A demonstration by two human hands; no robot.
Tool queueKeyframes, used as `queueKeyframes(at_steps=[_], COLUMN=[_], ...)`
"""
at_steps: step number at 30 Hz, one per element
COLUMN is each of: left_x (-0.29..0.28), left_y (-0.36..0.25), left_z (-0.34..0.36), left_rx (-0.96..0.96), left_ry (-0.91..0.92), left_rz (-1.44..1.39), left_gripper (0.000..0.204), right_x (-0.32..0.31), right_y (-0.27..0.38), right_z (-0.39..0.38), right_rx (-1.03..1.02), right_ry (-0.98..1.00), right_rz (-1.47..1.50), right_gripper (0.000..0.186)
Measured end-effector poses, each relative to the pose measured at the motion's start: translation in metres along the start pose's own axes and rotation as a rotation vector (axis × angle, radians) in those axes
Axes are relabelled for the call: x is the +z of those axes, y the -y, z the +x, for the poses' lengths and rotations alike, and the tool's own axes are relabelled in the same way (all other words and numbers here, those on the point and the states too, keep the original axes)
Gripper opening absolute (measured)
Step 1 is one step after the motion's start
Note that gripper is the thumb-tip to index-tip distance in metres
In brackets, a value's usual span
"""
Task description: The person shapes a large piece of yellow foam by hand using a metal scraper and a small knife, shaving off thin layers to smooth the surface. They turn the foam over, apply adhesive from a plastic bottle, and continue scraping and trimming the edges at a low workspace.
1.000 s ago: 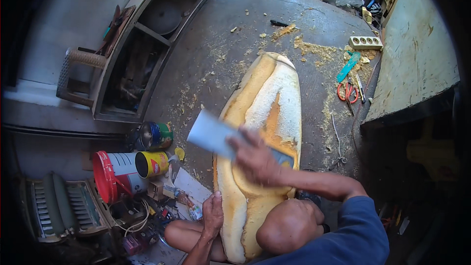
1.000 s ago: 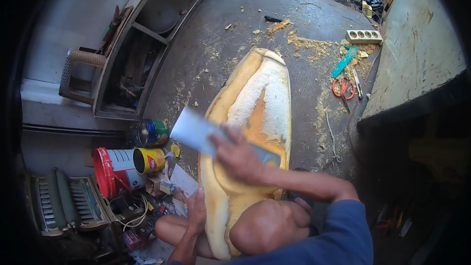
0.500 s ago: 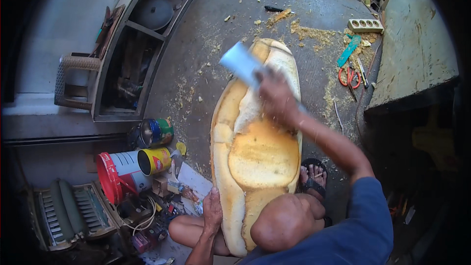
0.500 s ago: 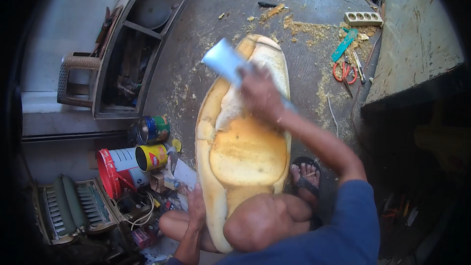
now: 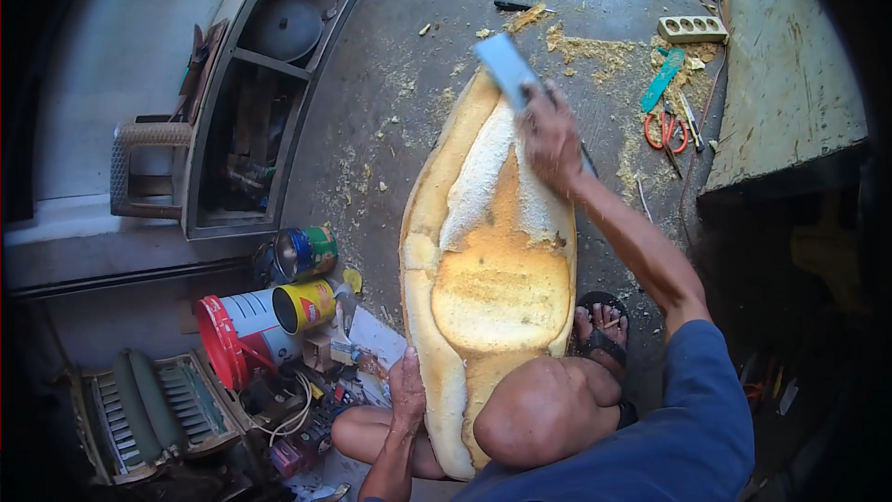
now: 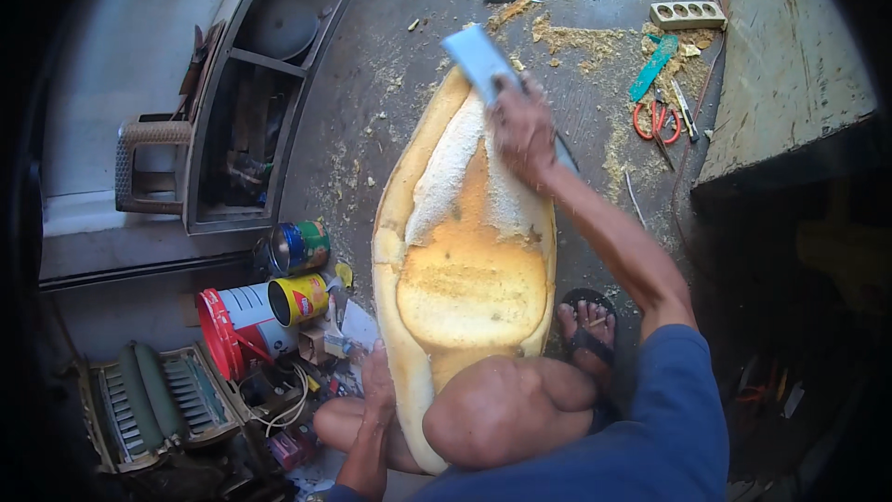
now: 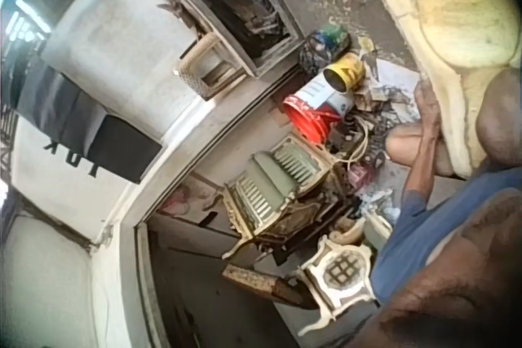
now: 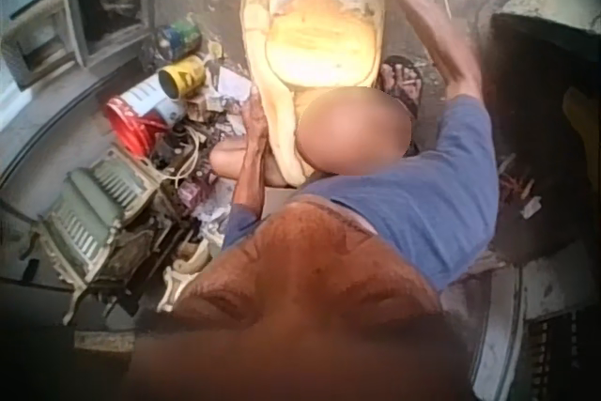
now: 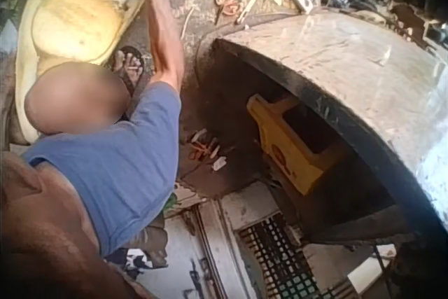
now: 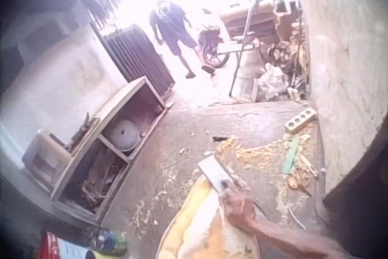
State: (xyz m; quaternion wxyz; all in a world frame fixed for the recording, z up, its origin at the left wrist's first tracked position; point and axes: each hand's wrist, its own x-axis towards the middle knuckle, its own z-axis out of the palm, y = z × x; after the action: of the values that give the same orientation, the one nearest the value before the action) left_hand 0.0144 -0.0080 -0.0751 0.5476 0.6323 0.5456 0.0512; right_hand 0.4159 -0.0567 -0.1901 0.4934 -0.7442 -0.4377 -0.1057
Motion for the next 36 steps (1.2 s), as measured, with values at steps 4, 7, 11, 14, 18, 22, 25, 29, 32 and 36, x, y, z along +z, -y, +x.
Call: queueKeyframes(at_steps=[4,7,11,14,18,22,25,29,32,36], left_x=[-0.008,-0.004,-0.015,-0.002,-0.026,-0.002,-0.004,-0.005,-0.005,-0.004], left_y=[-0.002,0.001,0.006,-0.014,0.028,-0.007,-0.013,0.000,0.003,0.007], left_z=[-0.003,-0.001,0.007,-0.001,0.003,0.003,0.002,0.007,0.014,0.010], left_rx=[-0.030,-0.056,-0.039,0.053,0.319,-0.074,-0.083,-0.132,-0.156,-0.180], left_ry=[-0.018,-0.080,-0.017,0.024,-0.111,-0.030,-0.075,-0.088,-0.080,-0.097], left_rz=[-0.028,-0.028,0.008,0.387,0.590,0.194,0.242,0.106,0.095,0.078], left_gripper=[0.058,0.056,0.054,0.053,0.053,0.054,0.055,0.056,0.056,0.057], right_x=[-0.015,0.013,0.016,-0.002,0.007,0.019,0.003,0.006,0.005,-0.006], right_y=[0.114,0.033,0.014,0.058,0.051,-0.040,0.062,0.027,0.025,0.045], right_z=[-0.089,-0.037,-0.028,-0.067,-0.048,0.007,-0.086,-0.073,-0.087,-0.105], right_rx=[-0.323,-0.183,-0.045,-0.143,-0.184,0.088,-0.176,-0.235,-0.169,-0.246], right_ry=[0.501,0.149,0.184,0.268,0.167,0.026,0.287,0.141,0.212,0.368], right_rz=[0.246,0.052,0.094,0.163,0.123,0.040,0.226,0.080,0.128,0.255], right_gripper=[0.022,0.015,0.014,0.014,0.018,0.016,0.019,0.015,0.015,0.013])
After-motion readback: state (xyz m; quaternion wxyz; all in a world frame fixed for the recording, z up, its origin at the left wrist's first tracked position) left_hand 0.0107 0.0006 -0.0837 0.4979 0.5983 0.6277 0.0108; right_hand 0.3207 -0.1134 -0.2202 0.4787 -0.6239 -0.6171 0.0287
